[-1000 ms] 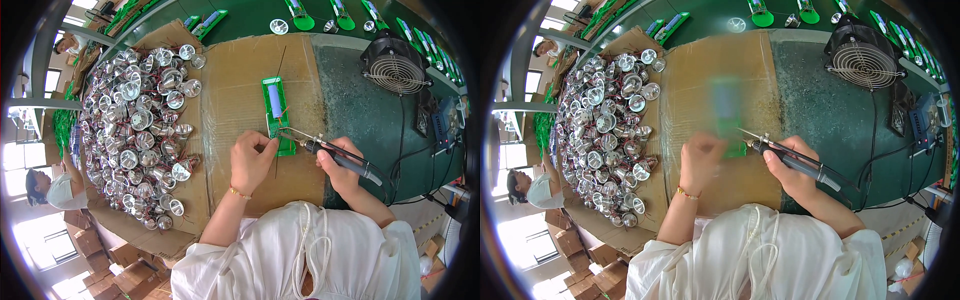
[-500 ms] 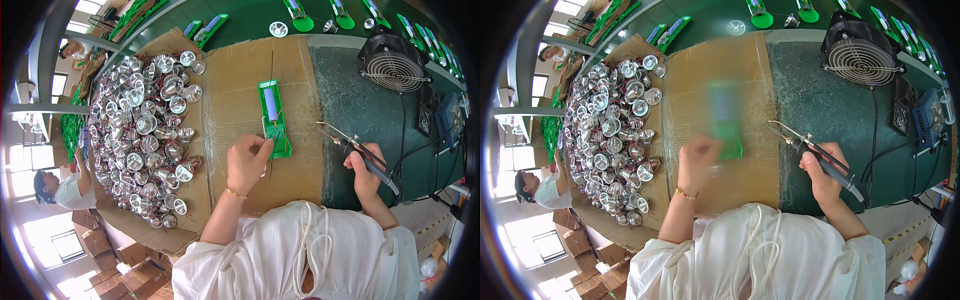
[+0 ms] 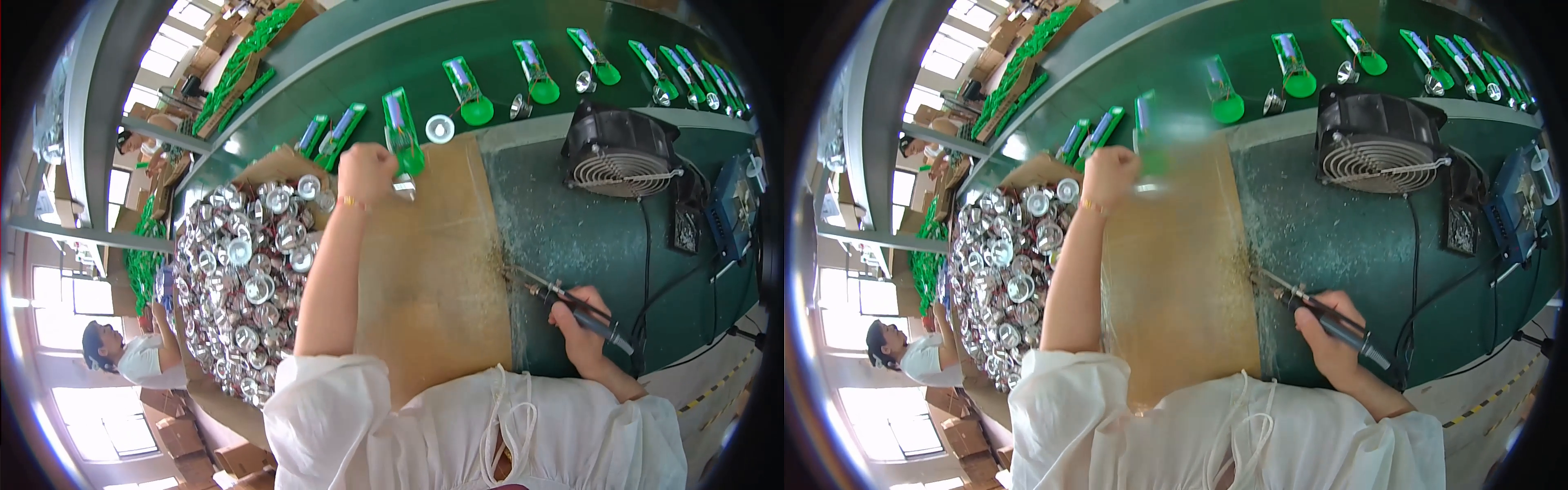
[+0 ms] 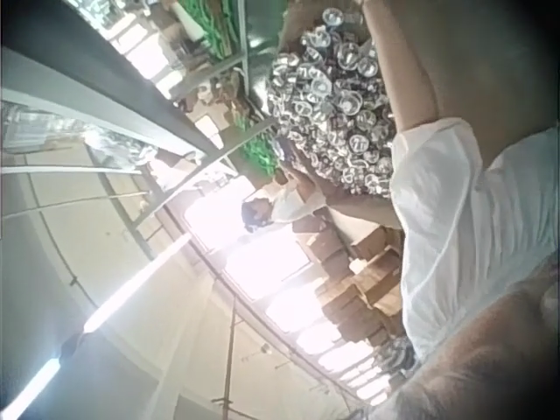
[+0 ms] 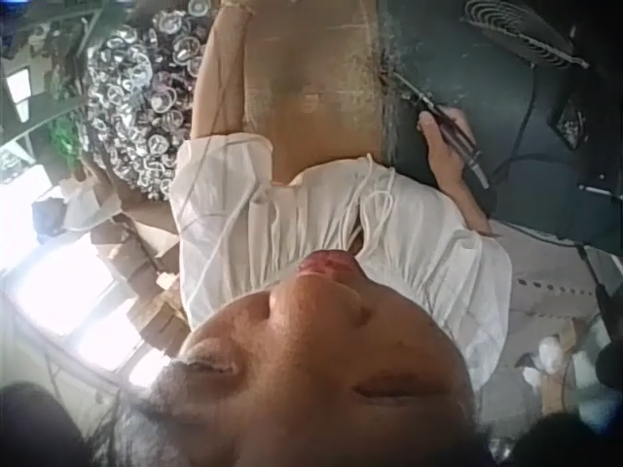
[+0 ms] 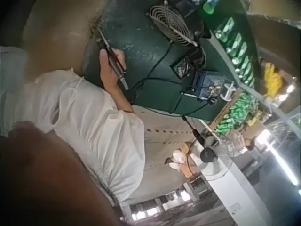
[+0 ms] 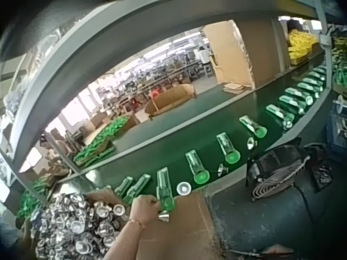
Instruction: The person solders wires and components onto LED circuit boards with a soldering iron, assembling the parts at a factory workstation.
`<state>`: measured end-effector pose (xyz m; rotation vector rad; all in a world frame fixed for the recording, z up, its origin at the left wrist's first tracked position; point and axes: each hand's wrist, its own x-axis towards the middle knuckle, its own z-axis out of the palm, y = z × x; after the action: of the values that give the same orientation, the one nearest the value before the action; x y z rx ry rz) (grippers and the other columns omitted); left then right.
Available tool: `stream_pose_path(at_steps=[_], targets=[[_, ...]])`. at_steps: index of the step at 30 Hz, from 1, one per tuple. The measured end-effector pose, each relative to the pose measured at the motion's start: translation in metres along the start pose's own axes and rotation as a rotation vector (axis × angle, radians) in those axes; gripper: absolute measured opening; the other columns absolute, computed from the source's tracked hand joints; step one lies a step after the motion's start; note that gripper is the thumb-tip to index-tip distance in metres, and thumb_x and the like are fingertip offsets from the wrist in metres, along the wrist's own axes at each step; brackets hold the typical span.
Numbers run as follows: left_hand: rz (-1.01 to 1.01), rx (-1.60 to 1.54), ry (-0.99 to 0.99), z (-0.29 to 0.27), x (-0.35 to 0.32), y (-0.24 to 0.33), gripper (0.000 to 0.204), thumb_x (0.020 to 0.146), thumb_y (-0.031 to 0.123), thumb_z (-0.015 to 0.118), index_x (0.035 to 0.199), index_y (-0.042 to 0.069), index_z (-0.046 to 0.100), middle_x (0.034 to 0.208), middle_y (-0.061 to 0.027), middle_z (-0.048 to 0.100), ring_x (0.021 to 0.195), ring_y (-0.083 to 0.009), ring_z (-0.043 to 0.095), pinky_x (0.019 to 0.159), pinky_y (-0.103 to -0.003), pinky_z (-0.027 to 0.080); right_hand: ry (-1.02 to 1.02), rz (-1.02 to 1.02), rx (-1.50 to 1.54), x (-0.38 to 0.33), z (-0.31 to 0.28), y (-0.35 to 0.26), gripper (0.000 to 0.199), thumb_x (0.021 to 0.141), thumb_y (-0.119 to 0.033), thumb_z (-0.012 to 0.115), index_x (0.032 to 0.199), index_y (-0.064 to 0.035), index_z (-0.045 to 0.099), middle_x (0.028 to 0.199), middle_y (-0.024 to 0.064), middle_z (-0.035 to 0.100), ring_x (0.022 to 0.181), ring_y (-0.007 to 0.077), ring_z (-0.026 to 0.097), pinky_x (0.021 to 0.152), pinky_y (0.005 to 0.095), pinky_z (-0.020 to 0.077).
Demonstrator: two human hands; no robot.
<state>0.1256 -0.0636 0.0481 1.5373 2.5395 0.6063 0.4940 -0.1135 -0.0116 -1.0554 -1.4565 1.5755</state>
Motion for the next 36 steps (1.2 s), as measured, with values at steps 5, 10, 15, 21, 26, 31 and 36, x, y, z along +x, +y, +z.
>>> stream_pose_path(at_steps=[5, 10, 15, 21, 26, 31, 36], targets=[[0.139, 0.129, 0.173, 0.011, 0.113, -0.056, 0.046, 0.075, 0.041, 0.062, 0.108, 0.009, 0.06, 0.108, -0.0172, 0.059, 0.102, -0.0325, 0.055, 0.086, -0.039, 0.044, 0.035, 0.007, 0.057, 0.004, 0.004, 0.003, 0.014, 0.076, -0.005, 0.065, 0.082, -0.0018, 0.053, 0.067, 0.0058, 0.059, 0.058, 0.0102, 0.056, 0.055, 0.024, 0.045], [-0.125, 0.56, -0.221, -0.004, 0.129, -0.077, 0.077, 0.071, 0.035, 0.065, 0.136, 0.017, 0.028, 0.122, -0.0183, 0.048, 0.114, -0.0346, 0.047, 0.096, -0.041, 0.039, -0.015, 0.017, 0.044, 0.005, -0.005, 0.001, 0.015, 0.076, -0.006, 0.065, 0.083, -0.0032, 0.052, 0.071, 0.0055, 0.059, 0.058, 0.0099, 0.055, 0.054, 0.0243, 0.0437], [0.005, 0.528, -0.236, -0.007, 0.106, -0.072, 0.074, 0.077, 0.031, 0.062, 0.138, 0.019, 0.022, 0.112, -0.0224, 0.053, 0.104, -0.0372, 0.053, 0.088, -0.042, 0.043, -0.014, 0.029, 0.12, 0.007, -0.003, 0.001, 0.015, 0.078, -0.006, 0.064, 0.084, -0.0017, 0.05, 0.072, 0.0074, 0.058, 0.06, 0.011, 0.055, 0.056, 0.0248, 0.0448], [0.138, 0.334, -0.073, -0.019, -0.013, 0.011, 0.062, 0.076, 0.04, 0.06, 0.124, 0.007, 0.039, 0.084, -0.0191, 0.061, 0.074, -0.0337, 0.061, 0.064, -0.043, 0.049, 0.045, 0.125, 0.183, 0.005, -0.002, -0.002, 0.015, 0.081, -0.008, 0.06, 0.085, -0.0009, 0.048, 0.071, 0.0072, 0.056, 0.058, 0.0107, 0.054, 0.054, 0.0231, 0.045], [0.023, 0.072, -0.06, 0.024, -0.16, 0.056, 0.073, 0.076, 0.04, 0.061, 0.134, 0.009, 0.029, 0.088, -0.0179, 0.056, 0.068, -0.0345, 0.06, 0.059, -0.043, 0.05, 0.058, 0.096, 0.162, 0.006, 0.004, -0.006, 0.012, 0.082, -0.007, 0.057, 0.087, -0.0001, 0.048, 0.066, 0.0071, 0.055, 0.056, 0.0102, 0.053, 0.052, 0.0223, 0.0441], [-0.112, 0.035, 0.242, 0.002, -0.187, 0.033, 0.068, 0.075, 0.042, 0.064, 0.128, 0.01, 0.037, 0.089, -0.0152, 0.058, 0.062, -0.0322, 0.06, 0.052, -0.038, 0.049, 0.058, 0.044, 0.133, 0.006, 0.002, -0.001, 0.014, 0.082, -0.011, 0.058, 0.087, 0.0002, 0.05, 0.065, 0.0067, 0.056, 0.054, 0.01, 0.053, 0.052, 0.0212, 0.043], [-0.5, 0.598, 0.047, -0.04, -0.141, -0.035, 0.054, 0.08, 0.047, 0.055, 0.12, 0.013, 0.045, 0.075, -0.0116, 0.061, 0.06, -0.0337, 0.06, 0.057, -0.043, 0.049, 0.068, 0.044, 0.144, 0.005, 0.006, -0.004, 0.016, 0.082, -0.012, 0.06, 0.087, -0.0002, 0.051, 0.065, 0.006, 0.056, 0.054, 0.0097, 0.053, 0.052, 0.0202, 0.0424]])
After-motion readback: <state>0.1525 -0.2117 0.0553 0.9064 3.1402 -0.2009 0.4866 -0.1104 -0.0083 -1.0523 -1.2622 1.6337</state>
